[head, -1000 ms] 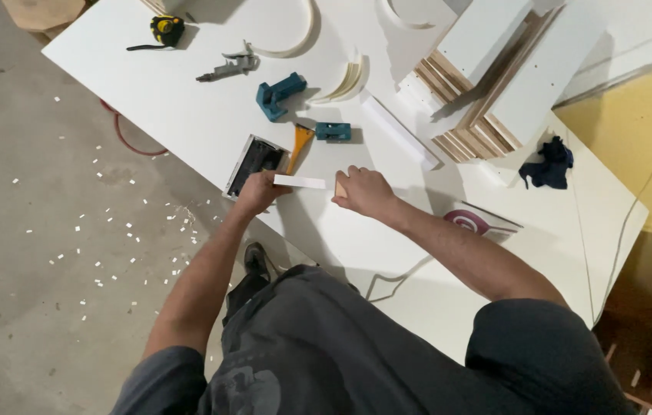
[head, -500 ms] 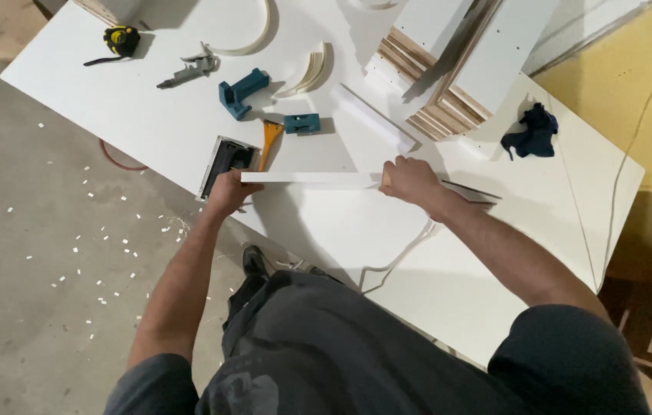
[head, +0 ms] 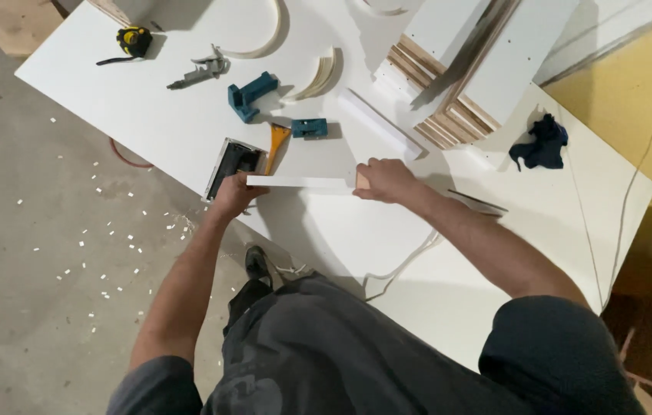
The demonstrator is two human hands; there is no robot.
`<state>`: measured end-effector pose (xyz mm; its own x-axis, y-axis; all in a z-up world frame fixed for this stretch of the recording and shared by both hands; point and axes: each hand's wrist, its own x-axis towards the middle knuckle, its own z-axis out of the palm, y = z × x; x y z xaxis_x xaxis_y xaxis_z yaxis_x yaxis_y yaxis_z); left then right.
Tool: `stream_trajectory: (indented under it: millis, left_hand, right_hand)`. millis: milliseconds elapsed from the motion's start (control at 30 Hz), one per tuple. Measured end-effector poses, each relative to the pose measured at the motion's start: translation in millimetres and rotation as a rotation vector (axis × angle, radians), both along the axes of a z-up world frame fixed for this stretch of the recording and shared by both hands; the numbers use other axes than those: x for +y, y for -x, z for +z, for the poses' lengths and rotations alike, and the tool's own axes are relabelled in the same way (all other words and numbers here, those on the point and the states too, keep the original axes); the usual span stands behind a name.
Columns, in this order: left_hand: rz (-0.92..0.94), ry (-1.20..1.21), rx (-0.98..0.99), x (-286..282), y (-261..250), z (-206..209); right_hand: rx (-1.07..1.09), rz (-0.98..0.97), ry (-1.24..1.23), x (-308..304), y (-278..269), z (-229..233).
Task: The person applies a white edge banding strip to a wooden board, uses a clothes iron to press it down, and then smooths the edges with a hand tool. They also sand the board's surface and edges with a sanding block and scrape off excess material with a scraper.
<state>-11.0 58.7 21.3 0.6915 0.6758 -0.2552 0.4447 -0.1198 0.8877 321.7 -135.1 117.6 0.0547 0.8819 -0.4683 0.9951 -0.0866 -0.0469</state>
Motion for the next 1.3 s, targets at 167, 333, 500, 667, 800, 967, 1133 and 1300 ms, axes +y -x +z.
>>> stream_trajectory:
  millis: [167, 333, 500, 667, 800, 967, 1133, 1300]
  left_hand:
    - [-0.026, -0.079, -0.012, 13, -10, -51]
    - [-0.033, -0.081, 0.011, 16, -14, -68]
    - [-0.065, -0.101, 0.081, 12, -12, -42]
    - [-0.073, -0.093, 0.093, 13, -14, -79]
    - [-0.090, -0.088, 0.079, 16, -12, -67]
    - [-0.092, -0.047, 0.041, 18, -15, -78]
    - [-0.098, -0.048, 0.006, 21, -17, -100]
    - [-0.073, -0.044, 0.008, 22, -20, -132]
  right_hand:
    - [0.038, 0.088, -0.045, 58, 67, -13]
    - [0.062, 0.159, -0.122, 109, 121, -17]
    - [0.102, 0.169, -0.157, 139, 159, -3]
    - [0.110, 0.183, -0.224, 144, 165, -22]
    - [0.122, 0.194, -0.273, 138, 161, -20]
    - [0.107, 0.192, -0.290, 139, 159, -30]
    - [0.116, 0.207, -0.334, 135, 166, -11]
    - [0.098, 0.214, -0.321, 136, 166, -20]
